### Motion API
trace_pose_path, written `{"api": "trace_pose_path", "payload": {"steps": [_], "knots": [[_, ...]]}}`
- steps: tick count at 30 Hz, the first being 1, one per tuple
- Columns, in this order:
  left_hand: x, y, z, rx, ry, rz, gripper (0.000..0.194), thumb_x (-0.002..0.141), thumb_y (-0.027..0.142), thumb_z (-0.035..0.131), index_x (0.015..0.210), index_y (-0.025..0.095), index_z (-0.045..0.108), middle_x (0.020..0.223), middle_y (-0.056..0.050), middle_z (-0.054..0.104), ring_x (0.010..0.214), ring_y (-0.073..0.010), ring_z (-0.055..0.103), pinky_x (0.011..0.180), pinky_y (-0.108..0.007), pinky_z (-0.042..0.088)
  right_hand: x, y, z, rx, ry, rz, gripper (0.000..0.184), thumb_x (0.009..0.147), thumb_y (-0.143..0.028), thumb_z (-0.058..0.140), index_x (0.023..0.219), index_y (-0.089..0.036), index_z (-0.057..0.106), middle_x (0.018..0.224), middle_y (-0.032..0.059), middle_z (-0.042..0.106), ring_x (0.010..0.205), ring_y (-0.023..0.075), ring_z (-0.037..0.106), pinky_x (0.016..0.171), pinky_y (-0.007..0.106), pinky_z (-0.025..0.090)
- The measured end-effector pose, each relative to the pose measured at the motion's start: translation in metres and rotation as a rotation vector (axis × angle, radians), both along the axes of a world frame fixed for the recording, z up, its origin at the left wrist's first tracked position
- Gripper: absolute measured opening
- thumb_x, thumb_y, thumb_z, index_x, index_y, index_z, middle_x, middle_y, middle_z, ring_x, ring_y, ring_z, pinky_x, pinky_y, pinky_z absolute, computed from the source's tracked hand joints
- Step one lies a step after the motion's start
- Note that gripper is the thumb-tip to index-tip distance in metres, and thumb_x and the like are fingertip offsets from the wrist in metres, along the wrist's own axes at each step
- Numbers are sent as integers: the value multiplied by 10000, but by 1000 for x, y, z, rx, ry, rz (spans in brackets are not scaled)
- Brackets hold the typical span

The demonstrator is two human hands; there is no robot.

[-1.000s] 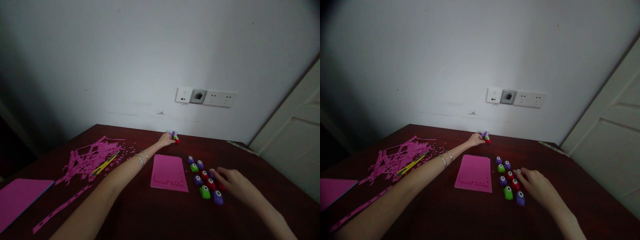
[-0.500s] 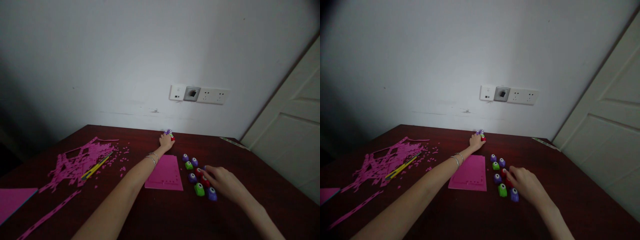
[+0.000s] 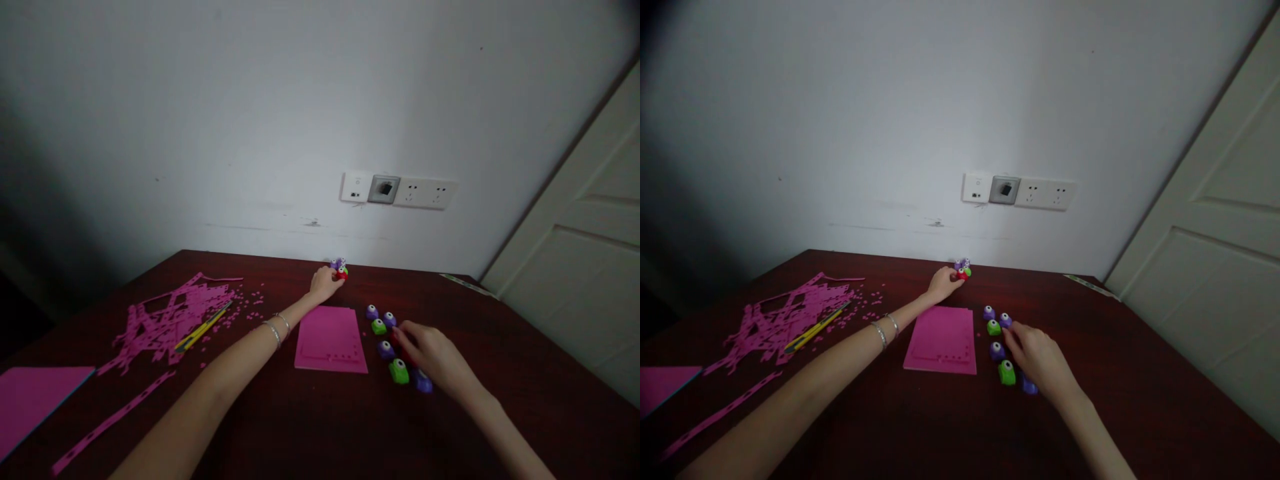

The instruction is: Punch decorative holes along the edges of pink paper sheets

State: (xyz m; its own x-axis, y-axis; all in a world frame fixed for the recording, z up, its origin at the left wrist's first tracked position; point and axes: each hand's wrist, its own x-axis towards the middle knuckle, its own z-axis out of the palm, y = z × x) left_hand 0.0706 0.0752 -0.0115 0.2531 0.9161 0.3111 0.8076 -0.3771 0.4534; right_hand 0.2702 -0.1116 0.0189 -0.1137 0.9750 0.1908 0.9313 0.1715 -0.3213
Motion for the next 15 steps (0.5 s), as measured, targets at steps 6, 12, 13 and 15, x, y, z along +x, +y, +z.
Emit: {"api": "trace_pose_path", "payload": {"steps": [6, 12, 13, 15], "knots": [[-21, -46, 8, 120, -225, -202, 238, 741, 363, 595, 878, 176, 650, 846, -38, 605, 799, -153, 540, 744, -278, 415, -28, 4, -1, 136, 264, 68, 309, 867, -345, 370, 950, -172, 613, 811, 67, 676, 716, 185, 624, 664, 268, 437], [-28, -97, 9, 218, -204, -294, 225, 742, 351, 607, 870, 169, 637, 854, -43, 597, 847, -170, 513, 788, -322, 394, -53, 11, 7, 163, 354, -13, 356, 805, -394, 477, 1005, -140, 627, 736, 59, 687, 670, 193, 644, 636, 274, 477], [-29, -102, 10, 220, -187, -306, 234, 740, 355, 610, 882, 171, 634, 862, -43, 597, 857, -175, 511, 793, -330, 392, -57, 11, 8, 146, 364, -18, 363, 796, -409, 492, 996, -141, 632, 720, 56, 686, 641, 190, 643, 606, 272, 481], [-31, -110, 10, 226, -153, -330, 260, 734, 365, 618, 911, 174, 625, 889, -45, 595, 876, -185, 506, 798, -344, 390, -62, 9, 9, 105, 374, -18, 364, 784, -436, 510, 961, -149, 648, 703, 52, 685, 567, 180, 630, 523, 261, 475]]}}
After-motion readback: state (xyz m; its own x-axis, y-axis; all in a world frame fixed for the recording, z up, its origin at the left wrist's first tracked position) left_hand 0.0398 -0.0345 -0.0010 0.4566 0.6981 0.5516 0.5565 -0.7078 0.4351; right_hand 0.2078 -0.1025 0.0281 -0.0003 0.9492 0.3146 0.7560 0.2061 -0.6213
